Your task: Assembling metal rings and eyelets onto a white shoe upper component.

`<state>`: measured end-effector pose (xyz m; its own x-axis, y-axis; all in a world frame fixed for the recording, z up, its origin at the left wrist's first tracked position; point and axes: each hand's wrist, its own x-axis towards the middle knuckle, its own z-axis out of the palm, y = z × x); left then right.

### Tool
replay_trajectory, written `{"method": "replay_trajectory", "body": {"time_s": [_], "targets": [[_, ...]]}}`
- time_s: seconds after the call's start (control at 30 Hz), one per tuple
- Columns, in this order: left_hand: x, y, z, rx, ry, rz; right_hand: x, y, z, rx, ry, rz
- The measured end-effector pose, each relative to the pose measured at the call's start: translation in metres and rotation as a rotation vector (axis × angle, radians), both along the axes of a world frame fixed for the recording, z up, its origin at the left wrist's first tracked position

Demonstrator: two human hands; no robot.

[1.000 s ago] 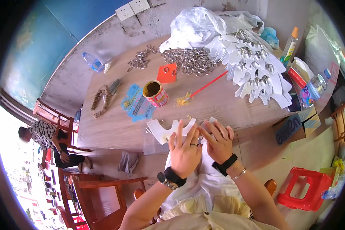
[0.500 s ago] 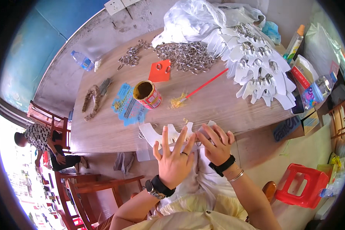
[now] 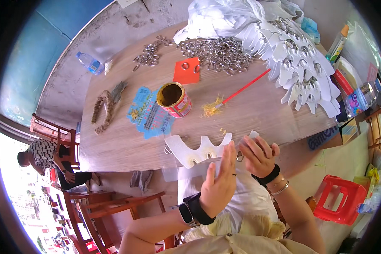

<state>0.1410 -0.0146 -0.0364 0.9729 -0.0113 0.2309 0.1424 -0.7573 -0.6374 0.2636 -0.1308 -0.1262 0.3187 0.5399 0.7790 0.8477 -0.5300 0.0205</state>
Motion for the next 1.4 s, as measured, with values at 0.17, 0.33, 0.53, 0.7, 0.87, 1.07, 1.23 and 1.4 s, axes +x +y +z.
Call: {"method": "replay_trajectory", "body": {"time_s": [0.17,0.33,0.53,0.7,0.87,1.07,1.23,1.4], "targets": [[0.002,-0.005,-0.004,-0.025,0.015,-0.010,0.007,0.013,-0.021,0.149,-0.087,-0.030],[0.010,-0.015,-0.001,-0.245,-0.065,-0.002,0.007,0.015,-0.015,0.156,-0.113,-0.018],[0.024,-0.023,-0.002,-0.369,-0.141,-0.021,0.005,0.011,-0.020,0.151,-0.052,-0.002],[0.026,-0.025,-0.002,-0.332,-0.138,-0.020,0.006,0.012,-0.020,0.150,-0.066,-0.007],[0.025,-0.026,0.000,-0.344,-0.096,-0.020,0.006,0.011,-0.020,0.105,-0.108,-0.039],[0.026,-0.026,-0.001,-0.283,-0.095,-0.038,0.005,0.013,-0.020,0.136,-0.084,-0.039],[0.024,-0.025,-0.003,-0.303,-0.094,-0.037,0.005,0.014,-0.016,0.148,-0.087,-0.033],[0.022,-0.024,-0.004,-0.295,-0.081,-0.024,0.004,0.013,-0.015,0.115,-0.088,-0.032]]}}
